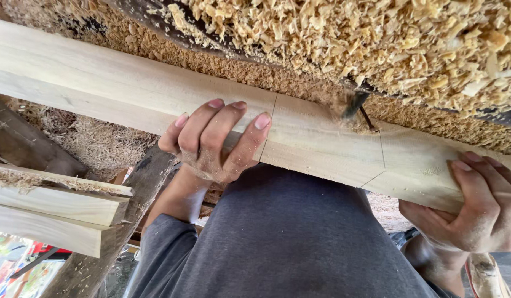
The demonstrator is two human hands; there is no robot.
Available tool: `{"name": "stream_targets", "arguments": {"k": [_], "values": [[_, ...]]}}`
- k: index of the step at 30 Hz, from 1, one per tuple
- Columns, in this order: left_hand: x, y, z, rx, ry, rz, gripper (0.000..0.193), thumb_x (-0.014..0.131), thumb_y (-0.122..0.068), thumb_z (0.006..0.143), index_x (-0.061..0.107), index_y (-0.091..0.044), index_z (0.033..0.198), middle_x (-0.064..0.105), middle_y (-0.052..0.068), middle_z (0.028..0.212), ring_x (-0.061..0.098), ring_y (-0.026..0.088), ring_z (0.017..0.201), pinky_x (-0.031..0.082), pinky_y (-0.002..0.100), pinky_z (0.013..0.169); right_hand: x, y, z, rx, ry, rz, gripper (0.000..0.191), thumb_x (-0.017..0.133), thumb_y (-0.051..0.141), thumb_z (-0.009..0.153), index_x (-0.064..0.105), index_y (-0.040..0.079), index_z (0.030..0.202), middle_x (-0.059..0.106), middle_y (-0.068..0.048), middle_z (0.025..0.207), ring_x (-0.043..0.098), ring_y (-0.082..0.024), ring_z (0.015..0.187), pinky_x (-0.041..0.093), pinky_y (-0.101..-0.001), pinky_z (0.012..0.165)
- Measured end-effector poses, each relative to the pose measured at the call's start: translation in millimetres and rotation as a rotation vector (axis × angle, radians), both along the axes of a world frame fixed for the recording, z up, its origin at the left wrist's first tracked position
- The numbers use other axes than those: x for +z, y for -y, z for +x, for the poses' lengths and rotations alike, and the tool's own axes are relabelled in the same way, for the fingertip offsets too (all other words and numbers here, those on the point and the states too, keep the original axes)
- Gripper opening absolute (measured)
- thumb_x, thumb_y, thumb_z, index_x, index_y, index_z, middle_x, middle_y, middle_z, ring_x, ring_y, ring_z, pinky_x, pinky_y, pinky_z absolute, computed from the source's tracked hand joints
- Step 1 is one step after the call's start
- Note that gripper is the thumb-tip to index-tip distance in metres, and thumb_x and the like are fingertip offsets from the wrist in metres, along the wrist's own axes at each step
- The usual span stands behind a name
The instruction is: The person uses a drawknife to shave and shape a long wooden plank, repeatedly pulling the tool along the wood to remove shavings. The person adjusts the plank's position and continues shaping different sections.
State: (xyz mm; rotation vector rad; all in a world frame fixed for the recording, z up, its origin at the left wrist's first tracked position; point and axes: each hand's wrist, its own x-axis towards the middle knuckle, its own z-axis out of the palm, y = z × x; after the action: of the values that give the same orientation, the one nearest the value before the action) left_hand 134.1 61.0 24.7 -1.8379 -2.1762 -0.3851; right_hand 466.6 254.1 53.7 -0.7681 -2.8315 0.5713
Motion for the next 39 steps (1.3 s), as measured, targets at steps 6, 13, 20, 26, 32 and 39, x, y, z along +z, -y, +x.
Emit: {"name": "stream_targets", "arguments": {"k": [6,13,20,26,32,39], "values": [[-6.6,-2.7,-5.8,-0.006,-0.02,0.01,0.032,0.058,-0.04,0.106,0.062,-0.031,0.136,0.069,-0.004,0.109,0.057,0.017,0.108,0.023,0.045,0.109,-8.8,-8.0,1.4,-0.019,-0.057,-0.016,0.06,0.086,0.044,0.095,0.063,-0.009,0.111,0.065,-0.023,0.105,0.072,-0.039,0.095,0.065,-0.0471,0.088],[0.1,-3.6,20.6,0.176,0.044,0.001,0.04,0.061,-0.05,0.105,0.059,-0.027,0.137,0.065,-0.002,0.113,0.057,0.02,0.11,0.024,0.045,0.109,-34.9,-12.8,63.6,-0.067,0.008,-0.309,0.054,0.087,0.027,0.095,0.062,-0.008,0.128,0.069,-0.022,0.12,0.074,-0.032,0.108,0.063,-0.0354,0.088],[9.1,12.5,47.8,0.257,0.15,-0.044,0.058,0.064,-0.066,0.104,0.055,-0.02,0.14,0.061,0.003,0.12,0.054,0.023,0.114,0.025,0.048,0.108,-49.4,-38.7,53.4,0.014,0.036,-0.59,0.072,0.084,0.016,0.086,0.053,-0.019,0.14,0.07,-0.027,0.123,0.072,-0.031,0.112,0.062,-0.036,0.087],[16.9,15.2,30.5,0.071,0.088,-0.084,0.044,0.063,-0.045,0.103,0.054,-0.028,0.142,0.064,-0.003,0.123,0.057,0.019,0.117,0.025,0.046,0.11,9.9,2.0,21.3,0.011,0.026,-0.055,0.049,0.089,0.021,0.087,0.065,-0.008,0.12,0.069,-0.024,0.116,0.07,-0.037,0.108,0.062,-0.0431,0.095],[10.9,4.2,22.8,0.033,0.042,-0.046,0.041,0.058,-0.035,0.101,0.059,-0.028,0.141,0.068,-0.003,0.113,0.058,0.018,0.112,0.026,0.045,0.109,-5.8,-7.8,12.9,0.008,-0.09,-0.041,0.053,0.094,0.023,0.086,0.066,-0.009,0.116,0.069,-0.023,0.106,0.074,-0.038,0.099,0.066,-0.0466,0.091],[3.5,-0.7,22.9,0.049,0.042,0.019,0.035,0.063,-0.038,0.104,0.061,-0.028,0.137,0.068,-0.004,0.11,0.056,0.017,0.11,0.022,0.045,0.111,-13.9,-11.8,29.8,0.014,-0.096,-0.147,0.054,0.091,0.022,0.084,0.064,-0.012,0.117,0.069,-0.028,0.111,0.074,-0.042,0.099,0.062,-0.0486,0.088]]}}
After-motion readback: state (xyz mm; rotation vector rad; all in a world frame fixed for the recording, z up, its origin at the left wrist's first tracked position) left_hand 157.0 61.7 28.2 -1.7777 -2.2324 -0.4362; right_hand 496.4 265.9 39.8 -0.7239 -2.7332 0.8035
